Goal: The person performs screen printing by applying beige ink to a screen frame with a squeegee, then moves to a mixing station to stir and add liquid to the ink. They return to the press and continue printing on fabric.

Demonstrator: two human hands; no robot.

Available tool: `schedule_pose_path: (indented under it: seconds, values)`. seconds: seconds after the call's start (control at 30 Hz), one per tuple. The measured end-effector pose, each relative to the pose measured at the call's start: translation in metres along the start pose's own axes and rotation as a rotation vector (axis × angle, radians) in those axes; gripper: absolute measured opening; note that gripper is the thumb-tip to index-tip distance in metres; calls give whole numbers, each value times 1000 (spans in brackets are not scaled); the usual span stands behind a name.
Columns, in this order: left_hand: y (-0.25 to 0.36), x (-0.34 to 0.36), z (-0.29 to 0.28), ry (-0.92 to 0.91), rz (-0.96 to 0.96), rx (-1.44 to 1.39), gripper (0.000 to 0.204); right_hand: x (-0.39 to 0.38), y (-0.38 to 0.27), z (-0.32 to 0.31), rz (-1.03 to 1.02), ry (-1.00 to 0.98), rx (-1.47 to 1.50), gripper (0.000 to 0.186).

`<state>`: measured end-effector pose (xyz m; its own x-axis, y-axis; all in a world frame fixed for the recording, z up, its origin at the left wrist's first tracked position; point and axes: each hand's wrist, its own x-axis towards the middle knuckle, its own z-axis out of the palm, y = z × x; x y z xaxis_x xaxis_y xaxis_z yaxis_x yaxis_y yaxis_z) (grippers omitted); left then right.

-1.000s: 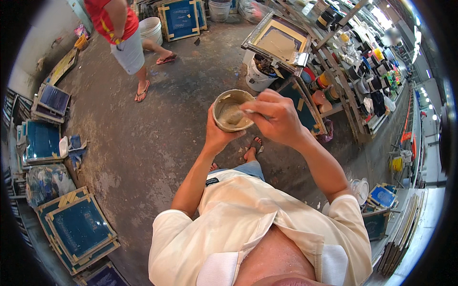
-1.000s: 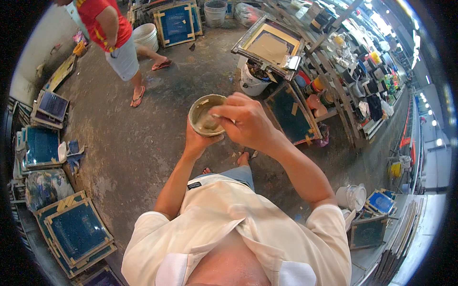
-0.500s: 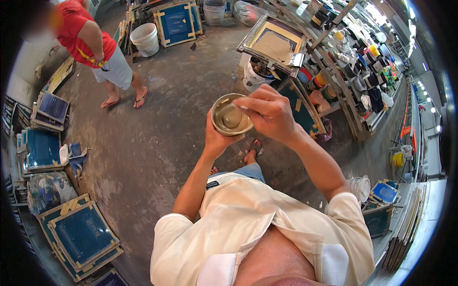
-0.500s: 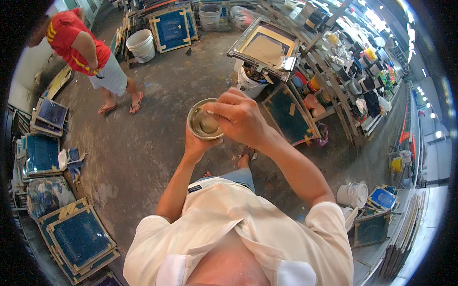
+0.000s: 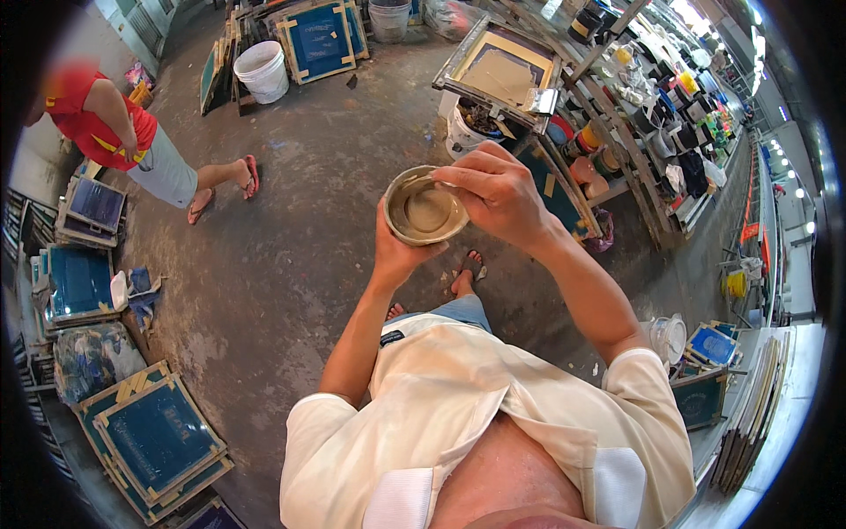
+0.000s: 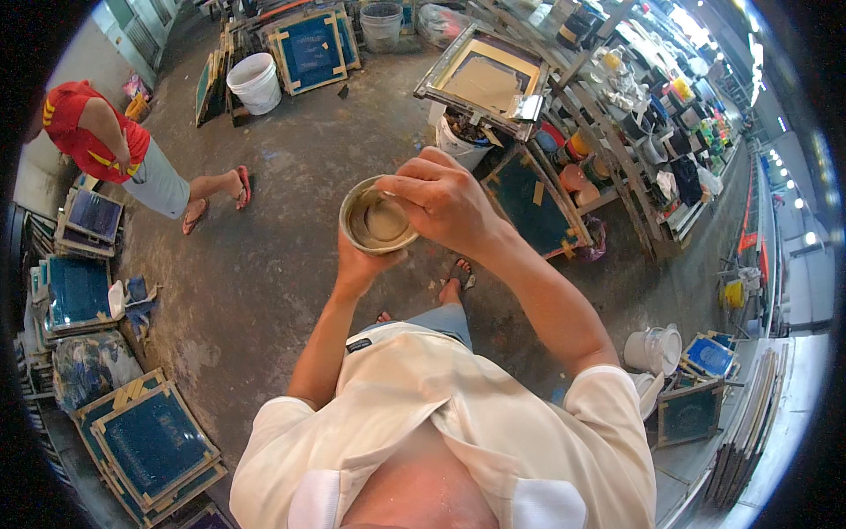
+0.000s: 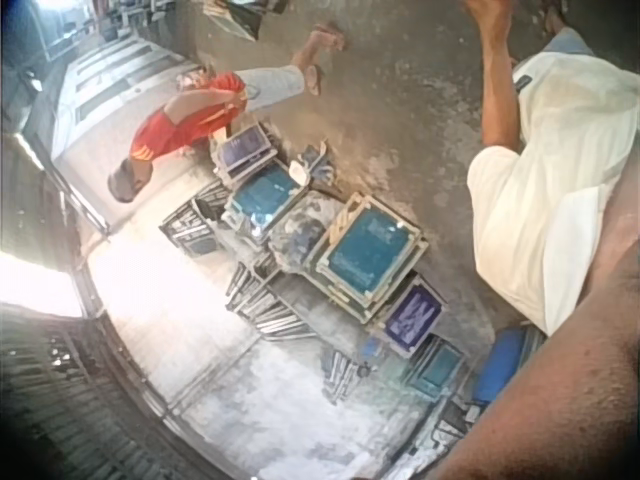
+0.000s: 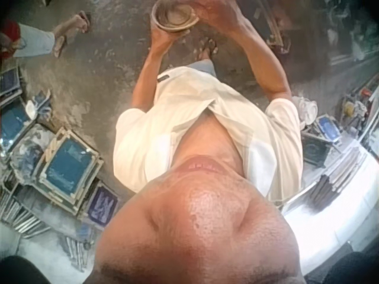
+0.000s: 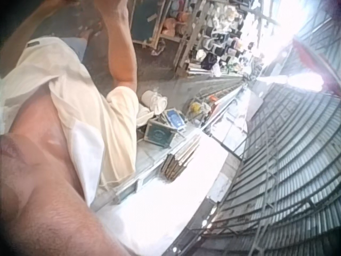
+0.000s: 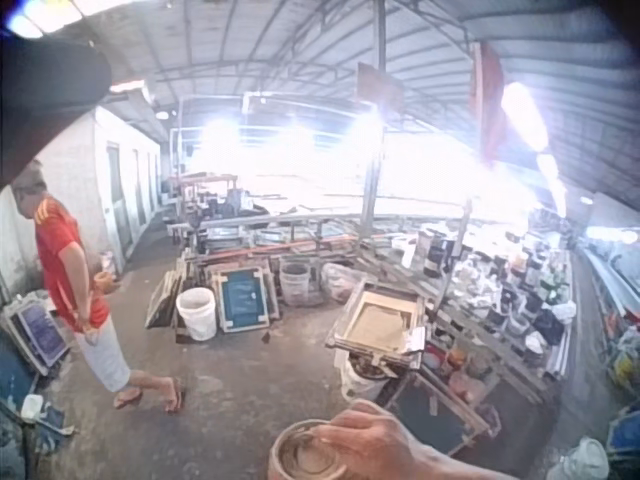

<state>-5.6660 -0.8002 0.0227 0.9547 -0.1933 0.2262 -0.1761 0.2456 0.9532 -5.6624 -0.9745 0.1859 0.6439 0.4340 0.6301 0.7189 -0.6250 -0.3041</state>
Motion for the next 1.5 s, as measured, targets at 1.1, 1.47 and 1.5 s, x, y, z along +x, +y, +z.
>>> schedule_pose_path:
  seconds: [1.1,1.47,1.5]
  values:
    - [-7,0,8,40,-105,-91,103,-11,-21,-32,229,-199,91,21]
    - [-7,-1,-1,42,-45,-2,109,-18,0,-36,137,-243,-98,23]
    - [-6,-2,-1,77,-75,4,110,-22,-7,-31,224,-219,-56,21]
